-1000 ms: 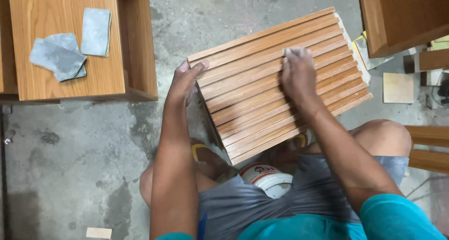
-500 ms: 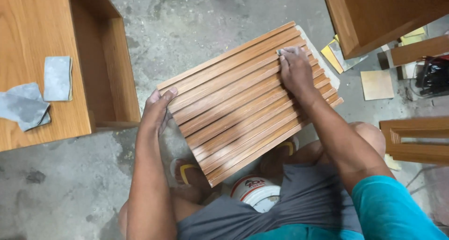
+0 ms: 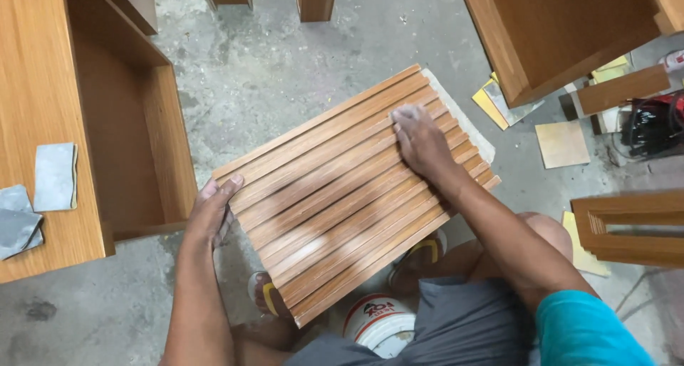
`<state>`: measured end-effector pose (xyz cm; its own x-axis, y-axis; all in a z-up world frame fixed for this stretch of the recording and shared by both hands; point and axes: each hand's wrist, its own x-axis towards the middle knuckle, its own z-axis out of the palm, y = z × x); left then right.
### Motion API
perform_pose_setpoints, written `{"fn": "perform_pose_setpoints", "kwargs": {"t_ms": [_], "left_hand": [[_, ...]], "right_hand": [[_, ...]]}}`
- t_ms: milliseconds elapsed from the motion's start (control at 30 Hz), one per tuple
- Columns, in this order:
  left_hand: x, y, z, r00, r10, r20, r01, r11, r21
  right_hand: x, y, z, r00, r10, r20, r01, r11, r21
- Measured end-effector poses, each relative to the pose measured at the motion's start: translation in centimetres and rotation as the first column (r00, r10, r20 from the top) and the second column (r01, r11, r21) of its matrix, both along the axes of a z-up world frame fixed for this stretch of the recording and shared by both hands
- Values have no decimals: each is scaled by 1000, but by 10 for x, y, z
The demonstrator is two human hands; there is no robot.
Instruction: A person is sanding a slatted wooden panel by hand using a piece of sandpaper in a workshop environment.
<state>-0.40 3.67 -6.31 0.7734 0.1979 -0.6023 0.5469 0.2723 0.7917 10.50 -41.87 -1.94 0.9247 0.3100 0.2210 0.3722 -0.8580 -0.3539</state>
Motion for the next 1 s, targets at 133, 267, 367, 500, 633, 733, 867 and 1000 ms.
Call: {"fn": "perform_pose_setpoints", "kwargs": {"t_ms": [133, 267, 367, 500, 633, 733, 867, 1000], "left_hand": [[2, -1, -1, 1000, -28, -13, 29, 999, 14], [9, 0, -19, 998, 5, 65, -3, 999, -37], [12, -14, -1, 996, -7, 84, 11, 999, -48], [13, -8, -35, 990, -29, 135, 37, 998, -53], [10, -32, 21, 987, 36, 158, -16, 992, -125], [10, -30, 20, 970, 53, 239, -19, 990, -141], [6, -30, 30, 973, 65, 224, -31, 988, -152], [7, -28, 29, 980, 38, 196, -8, 988, -155]], "right_hand": [[26, -63, -9, 998, -67, 4, 67, 996, -60], [3, -46, 22, 988, -114, 101, 115, 993, -10], [-46, 9, 17, 997, -40, 61, 39, 999, 23], [-106, 118, 14, 989, 117, 91, -121, 992, 45], [-129, 147, 19, 960, 280, 27, -281, 958, 54], [-100, 93, 11, 980, 182, 85, -173, 979, -104], [-125, 149, 20, 994, 76, 73, -75, 997, -14], [-178, 253, 19, 961, 258, 101, -269, 957, 113]]}}
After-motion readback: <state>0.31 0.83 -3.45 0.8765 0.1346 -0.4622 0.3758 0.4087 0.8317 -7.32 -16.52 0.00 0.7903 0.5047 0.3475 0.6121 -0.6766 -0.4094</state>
